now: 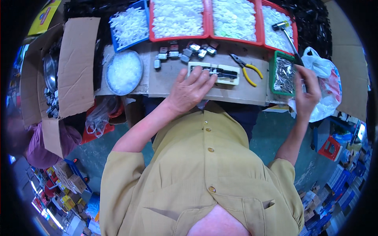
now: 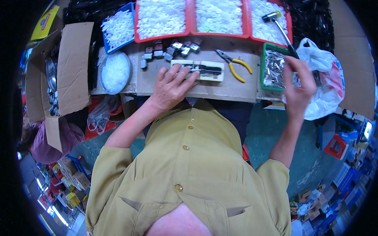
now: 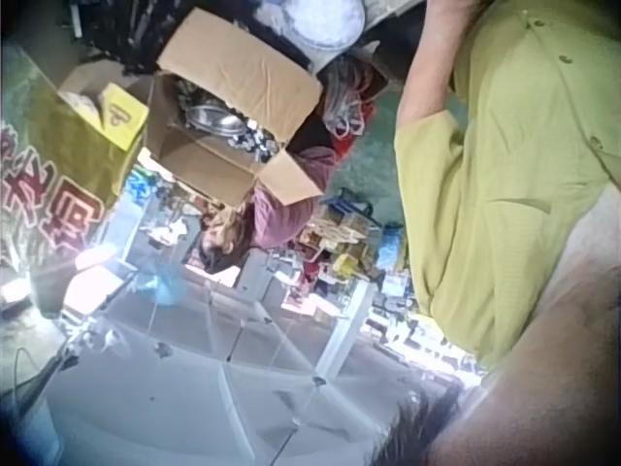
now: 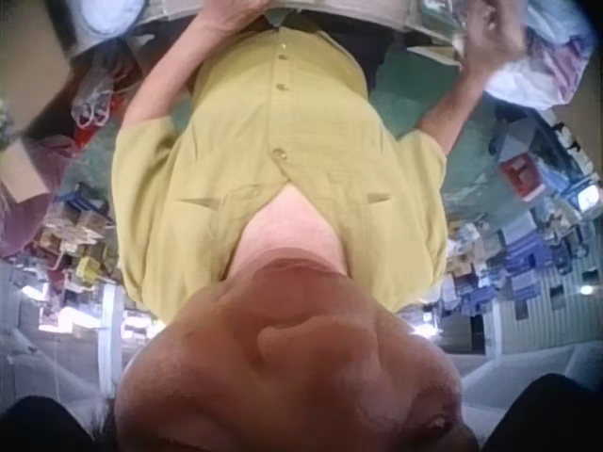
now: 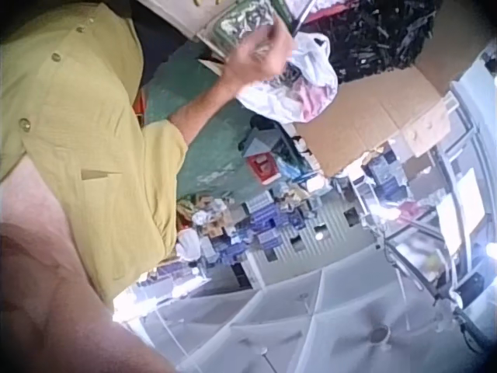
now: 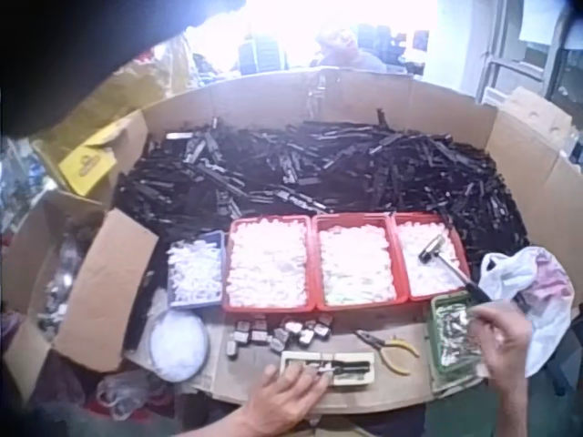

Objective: The person assembles small lock mechanisms at a workbench. They repeatedly pick up metal pins and white plastic components, insert them into a jig, and use a hammer and pliers to secure the parts. Finished units are placed on the table while new components are drawn from trays and a plastic bag.

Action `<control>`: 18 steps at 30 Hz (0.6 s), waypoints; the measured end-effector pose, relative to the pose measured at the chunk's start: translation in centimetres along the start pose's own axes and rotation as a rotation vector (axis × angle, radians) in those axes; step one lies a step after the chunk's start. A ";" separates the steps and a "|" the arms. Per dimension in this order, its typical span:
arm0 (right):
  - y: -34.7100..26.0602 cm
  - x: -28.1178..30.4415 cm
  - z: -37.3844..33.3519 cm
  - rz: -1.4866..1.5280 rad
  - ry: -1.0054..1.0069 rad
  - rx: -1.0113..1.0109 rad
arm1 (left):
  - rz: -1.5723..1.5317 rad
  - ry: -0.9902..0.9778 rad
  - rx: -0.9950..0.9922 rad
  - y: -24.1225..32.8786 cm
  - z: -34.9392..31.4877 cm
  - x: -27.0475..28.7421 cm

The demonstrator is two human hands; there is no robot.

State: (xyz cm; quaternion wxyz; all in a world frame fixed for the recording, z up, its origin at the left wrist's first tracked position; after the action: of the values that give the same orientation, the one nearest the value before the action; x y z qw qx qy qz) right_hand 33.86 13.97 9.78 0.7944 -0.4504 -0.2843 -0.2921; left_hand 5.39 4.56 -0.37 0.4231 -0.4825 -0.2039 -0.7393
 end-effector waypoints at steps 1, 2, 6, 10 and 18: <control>3.0 3.5 -0.6 -0.098 0.081 -0.171 | -0.031 0.004 -0.013 -0.2 0.3 0.2; 5.7 5.9 -1.3 -0.192 0.150 -0.252 | -0.048 0.011 -0.016 0.0 0.4 0.1; 13.1 8.4 -4.1 -0.277 0.001 -0.369 | -0.148 0.007 0.055 -0.3 0.3 0.6; 12.0 5.3 -5.7 -0.380 -0.282 -0.349 | -0.167 0.001 0.038 -0.1 0.5 1.0; 13.8 2.7 -5.3 -0.316 -0.169 -0.363 | -0.188 0.021 0.080 -0.7 -0.4 1.9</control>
State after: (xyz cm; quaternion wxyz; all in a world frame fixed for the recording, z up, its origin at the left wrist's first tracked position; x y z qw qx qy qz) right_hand 46.62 14.56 1.87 0.6183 -0.5586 -0.3593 -0.4202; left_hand 4.32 3.86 1.21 0.3729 -0.4360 -0.2734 -0.7721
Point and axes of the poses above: each hand's wrist, its own z-axis towards the middle knuckle, its own x-axis out of the back of the hand, y = z × x, the point moved 6 cm from there along z, towards the middle knuckle, and after that the axes turned 4 degrees about -x, right-handed, at the moved point
